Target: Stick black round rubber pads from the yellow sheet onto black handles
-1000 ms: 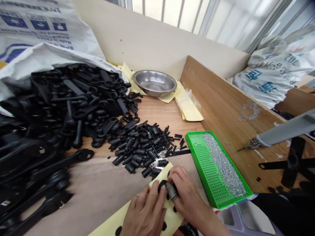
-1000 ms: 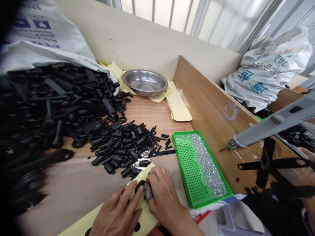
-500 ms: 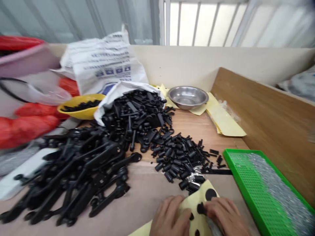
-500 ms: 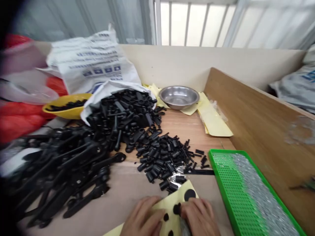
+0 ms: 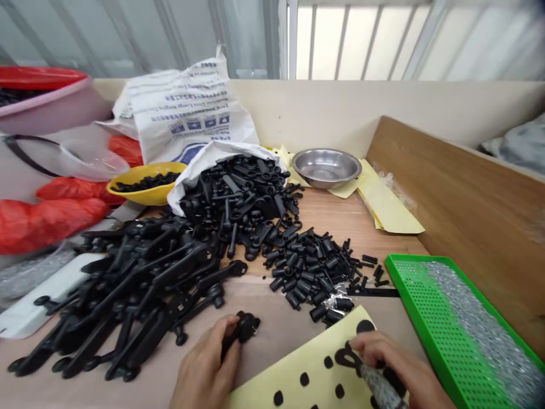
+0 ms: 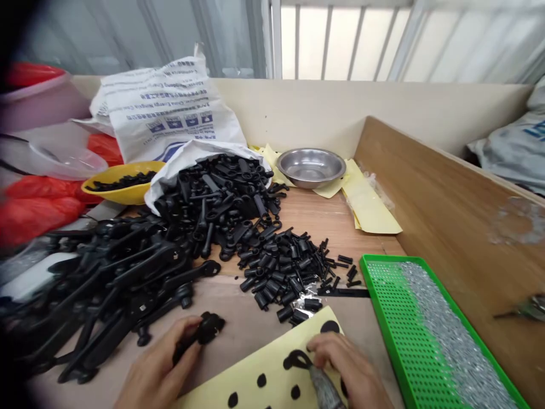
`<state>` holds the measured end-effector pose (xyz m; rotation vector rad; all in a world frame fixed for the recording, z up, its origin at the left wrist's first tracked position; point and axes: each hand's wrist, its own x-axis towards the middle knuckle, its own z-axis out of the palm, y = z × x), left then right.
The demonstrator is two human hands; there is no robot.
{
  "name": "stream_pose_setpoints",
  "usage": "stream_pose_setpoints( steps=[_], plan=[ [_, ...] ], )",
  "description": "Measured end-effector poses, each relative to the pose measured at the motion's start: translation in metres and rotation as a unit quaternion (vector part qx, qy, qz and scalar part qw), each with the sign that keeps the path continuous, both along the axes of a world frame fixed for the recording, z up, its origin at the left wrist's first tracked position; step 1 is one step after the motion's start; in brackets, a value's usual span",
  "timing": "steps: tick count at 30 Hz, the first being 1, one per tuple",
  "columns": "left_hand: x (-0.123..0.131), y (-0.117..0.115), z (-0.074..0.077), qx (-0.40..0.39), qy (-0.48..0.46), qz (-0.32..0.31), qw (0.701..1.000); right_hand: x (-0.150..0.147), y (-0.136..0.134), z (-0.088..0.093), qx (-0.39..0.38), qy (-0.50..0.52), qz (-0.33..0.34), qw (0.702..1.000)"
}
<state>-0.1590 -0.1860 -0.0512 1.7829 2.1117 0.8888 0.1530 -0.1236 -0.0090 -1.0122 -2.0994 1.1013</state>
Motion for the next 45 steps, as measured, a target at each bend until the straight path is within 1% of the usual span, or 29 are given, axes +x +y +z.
stream_pose_setpoints(
  steps=[1, 2, 3, 4, 5, 6, 7, 8, 11, 15, 18, 23, 29, 33, 38, 41, 45],
  plan=[
    [0.012, 0.005, 0.004, -0.039, -0.098, -0.013, 0.994, -0.005, 0.002, 0.003, -0.032, 0.026, 0.007, 0.999],
    [0.025, 0.011, 0.008, -0.081, -0.197, -0.028, 0.977, -0.011, 0.004, 0.005, -0.054, 0.059, 0.018, 0.997],
    [0.037, 0.016, 0.013, -0.117, -0.287, -0.044, 0.95, -0.017, 0.006, 0.006, -0.072, 0.09, 0.024, 0.993],
    [0.048, 0.021, 0.017, -0.145, -0.362, -0.057, 0.919, -0.023, 0.007, 0.005, -0.095, 0.109, 0.007, 0.99],
    [0.057, 0.025, 0.02, -0.163, -0.417, -0.067, 0.892, -0.029, 0.008, 0.004, -0.11, 0.125, -0.004, 0.986],
    [0.064, 0.029, 0.022, -0.174, -0.452, -0.078, 0.872, -0.034, 0.009, 0.002, -0.124, 0.137, -0.01, 0.983],
    [0.069, 0.033, 0.022, -0.182, -0.467, -0.093, 0.86, -0.038, 0.009, 0.0, -0.136, 0.149, -0.016, 0.979],
    [0.073, 0.037, 0.022, -0.188, -0.469, -0.112, 0.856, -0.041, 0.01, -0.001, -0.15, 0.16, -0.017, 0.976],
    [0.076, 0.045, 0.02, -0.207, -0.445, -0.162, 0.856, -0.045, 0.012, -0.006, -0.181, 0.178, -0.028, 0.967],
    [0.076, 0.049, 0.017, -0.216, -0.433, -0.184, 0.855, -0.043, 0.015, -0.007, -0.187, 0.17, -0.043, 0.967],
    [0.076, 0.049, 0.017, -0.22, -0.426, -0.186, 0.858, -0.043, 0.017, -0.005, -0.202, 0.16, -0.05, 0.965],
    [0.076, 0.047, 0.016, -0.204, -0.404, -0.173, 0.875, -0.044, 0.019, -0.003, -0.213, 0.151, -0.051, 0.964],
    [0.074, 0.047, 0.015, -0.206, -0.422, -0.173, 0.866, -0.042, 0.018, 0.0, -0.219, 0.149, -0.053, 0.963],
    [0.075, 0.047, 0.015, -0.19, -0.409, -0.173, 0.876, -0.041, 0.017, 0.0, -0.238, 0.165, -0.057, 0.956],
    [0.074, 0.048, 0.013, -0.202, -0.401, -0.182, 0.875, -0.04, 0.017, -0.001, -0.266, 0.184, -0.057, 0.944],
    [0.074, 0.048, 0.013, -0.2, -0.369, -0.19, 0.887, -0.04, 0.018, -0.001, -0.26, 0.178, -0.056, 0.948],
    [0.074, 0.047, 0.015, -0.198, -0.335, -0.185, 0.902, -0.041, 0.018, -0.002, -0.249, 0.164, -0.061, 0.953]
  ],
)
